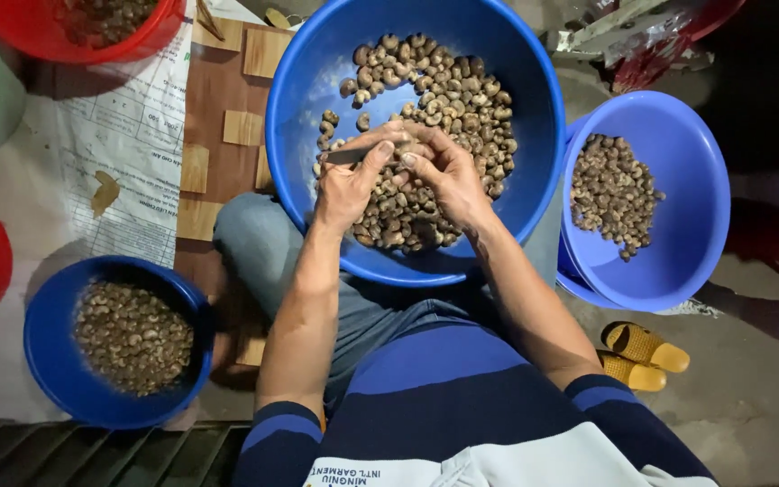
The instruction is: Manually peeling the outer skin from cashew nuts using a small metal tool.
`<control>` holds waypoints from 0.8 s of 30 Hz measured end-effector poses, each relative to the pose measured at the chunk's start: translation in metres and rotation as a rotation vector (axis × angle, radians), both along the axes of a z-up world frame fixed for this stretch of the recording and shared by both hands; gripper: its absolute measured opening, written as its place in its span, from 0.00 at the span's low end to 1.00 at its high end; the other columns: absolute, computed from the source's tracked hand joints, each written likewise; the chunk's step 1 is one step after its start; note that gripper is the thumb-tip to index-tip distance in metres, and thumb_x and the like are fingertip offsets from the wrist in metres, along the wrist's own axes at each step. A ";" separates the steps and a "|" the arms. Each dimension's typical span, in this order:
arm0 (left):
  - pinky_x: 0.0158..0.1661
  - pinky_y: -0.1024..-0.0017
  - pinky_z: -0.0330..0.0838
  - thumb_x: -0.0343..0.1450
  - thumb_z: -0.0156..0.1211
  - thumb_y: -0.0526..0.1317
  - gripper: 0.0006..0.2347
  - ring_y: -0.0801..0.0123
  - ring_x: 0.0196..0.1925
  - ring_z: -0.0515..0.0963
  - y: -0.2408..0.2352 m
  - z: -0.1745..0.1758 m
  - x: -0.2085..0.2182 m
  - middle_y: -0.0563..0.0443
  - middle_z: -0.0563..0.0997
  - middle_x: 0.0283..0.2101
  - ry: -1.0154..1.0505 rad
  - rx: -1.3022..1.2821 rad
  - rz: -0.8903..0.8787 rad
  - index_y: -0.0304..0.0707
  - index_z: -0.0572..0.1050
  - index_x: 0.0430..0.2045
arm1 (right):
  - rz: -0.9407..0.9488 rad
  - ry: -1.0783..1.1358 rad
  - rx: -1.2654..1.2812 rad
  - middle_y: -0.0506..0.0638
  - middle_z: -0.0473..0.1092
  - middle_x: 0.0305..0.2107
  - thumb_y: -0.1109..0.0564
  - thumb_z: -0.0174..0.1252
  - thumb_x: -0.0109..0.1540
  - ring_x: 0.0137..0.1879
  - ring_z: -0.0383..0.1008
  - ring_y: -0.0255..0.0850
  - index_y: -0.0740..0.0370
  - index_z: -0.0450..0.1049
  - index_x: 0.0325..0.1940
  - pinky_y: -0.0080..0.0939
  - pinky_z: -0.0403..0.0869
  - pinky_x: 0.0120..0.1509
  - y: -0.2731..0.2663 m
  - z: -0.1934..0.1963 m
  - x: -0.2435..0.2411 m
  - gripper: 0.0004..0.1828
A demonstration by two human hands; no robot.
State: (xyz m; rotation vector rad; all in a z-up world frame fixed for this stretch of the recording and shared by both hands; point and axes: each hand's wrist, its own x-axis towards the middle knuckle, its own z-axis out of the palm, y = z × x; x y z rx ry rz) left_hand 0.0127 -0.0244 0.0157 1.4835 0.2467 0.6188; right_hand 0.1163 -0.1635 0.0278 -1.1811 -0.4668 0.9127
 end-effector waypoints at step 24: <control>0.64 0.39 0.68 0.81 0.55 0.39 0.09 0.41 0.66 0.71 0.001 0.009 -0.006 0.33 0.78 0.59 -0.001 -0.022 -0.128 0.35 0.80 0.49 | -0.123 -0.542 -0.057 0.65 0.72 0.51 0.67 0.61 0.68 0.49 0.77 0.49 0.67 0.66 0.69 0.54 0.81 0.51 -0.006 0.007 -0.011 0.25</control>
